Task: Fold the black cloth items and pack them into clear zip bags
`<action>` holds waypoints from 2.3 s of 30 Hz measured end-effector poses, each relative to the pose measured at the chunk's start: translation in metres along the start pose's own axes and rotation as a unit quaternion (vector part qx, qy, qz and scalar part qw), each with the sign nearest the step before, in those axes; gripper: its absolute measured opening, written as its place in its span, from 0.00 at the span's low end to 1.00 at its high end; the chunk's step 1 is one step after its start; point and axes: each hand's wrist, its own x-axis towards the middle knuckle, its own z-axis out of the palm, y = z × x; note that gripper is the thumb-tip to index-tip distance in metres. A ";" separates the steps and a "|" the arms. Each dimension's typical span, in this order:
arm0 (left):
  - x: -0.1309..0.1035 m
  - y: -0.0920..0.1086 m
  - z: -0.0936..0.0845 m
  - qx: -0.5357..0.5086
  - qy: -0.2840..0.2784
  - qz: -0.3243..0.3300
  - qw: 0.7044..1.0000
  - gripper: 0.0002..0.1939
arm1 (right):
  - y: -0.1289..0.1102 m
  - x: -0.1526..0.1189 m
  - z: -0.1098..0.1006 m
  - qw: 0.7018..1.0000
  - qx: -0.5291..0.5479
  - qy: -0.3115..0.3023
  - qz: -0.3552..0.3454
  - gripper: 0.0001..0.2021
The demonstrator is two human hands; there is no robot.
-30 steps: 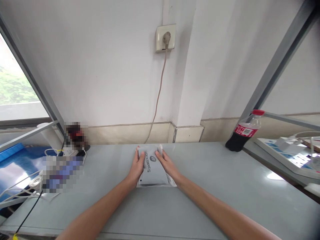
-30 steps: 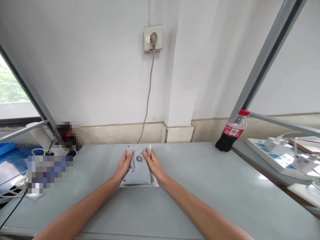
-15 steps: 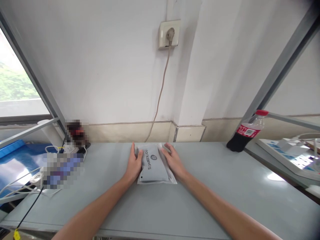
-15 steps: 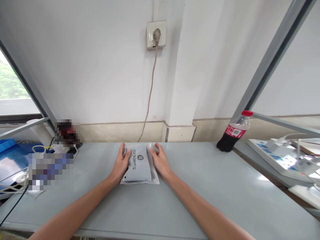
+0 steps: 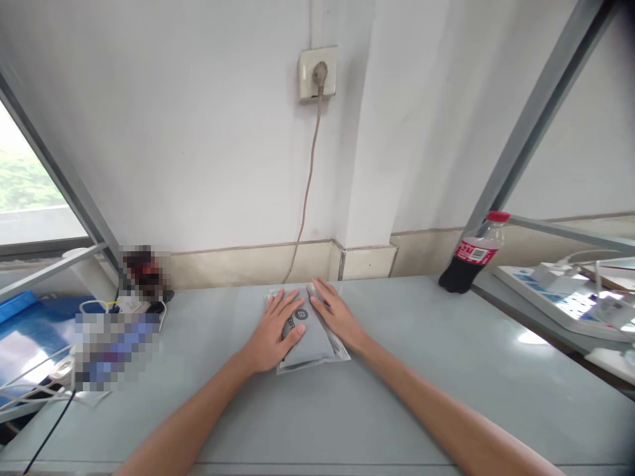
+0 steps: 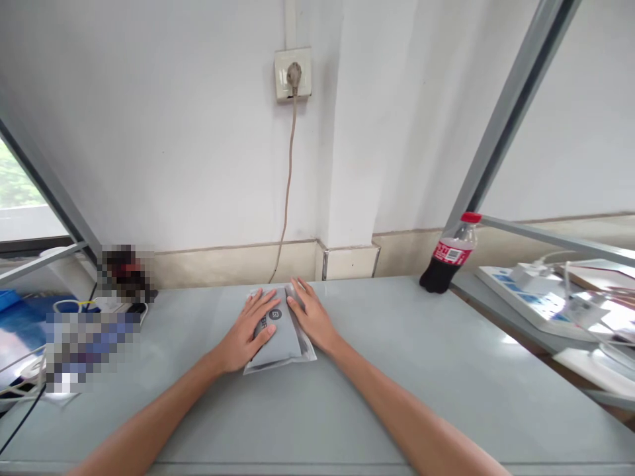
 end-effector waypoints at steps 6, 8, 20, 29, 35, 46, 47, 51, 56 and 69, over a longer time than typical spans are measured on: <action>-0.001 -0.005 -0.002 0.023 -0.051 -0.006 0.998 0.42 | 0.003 0.001 0.000 0.998 -0.023 -0.046 -0.040 0.31; -0.001 -0.006 -0.002 0.025 -0.056 -0.011 0.998 0.44 | 0.005 0.001 0.002 0.998 -0.019 -0.047 -0.035 0.31; -0.002 -0.005 -0.004 0.027 -0.094 -0.031 0.995 0.45 | 0.023 0.000 0.008 0.997 -0.029 -0.072 -0.019 0.31; 0.000 -0.009 -0.004 0.043 -0.095 -0.019 0.994 0.43 | 0.026 0.000 0.007 0.994 -0.059 -0.082 -0.032 0.30; -0.003 -0.009 -0.002 0.033 -0.083 -0.018 0.996 0.41 | 0.020 -0.001 0.006 0.994 -0.065 -0.077 -0.034 0.29; 0.000 -0.031 0.018 -0.095 0.110 -0.141 0.979 0.45 | -0.013 -0.005 -0.014 0.993 0.014 -0.046 0.105 0.24; 0.002 -0.036 0.020 -0.124 0.138 -0.169 0.968 0.43 | -0.016 -0.006 -0.015 0.991 0.035 -0.061 0.113 0.24; 0.007 -0.051 0.028 -0.231 0.203 -0.250 0.918 0.38 | -0.025 -0.007 -0.014 0.981 0.099 -0.075 0.150 0.27; 0.009 -0.061 0.025 -0.238 0.260 -0.275 0.894 0.39 | -0.039 -0.016 -0.014 0.926 0.257 -0.219 0.168 0.30; 0.006 -0.045 0.021 -0.288 0.265 -0.311 0.866 0.45 | -0.039 -0.020 0.004 0.936 0.258 -0.137 0.197 0.21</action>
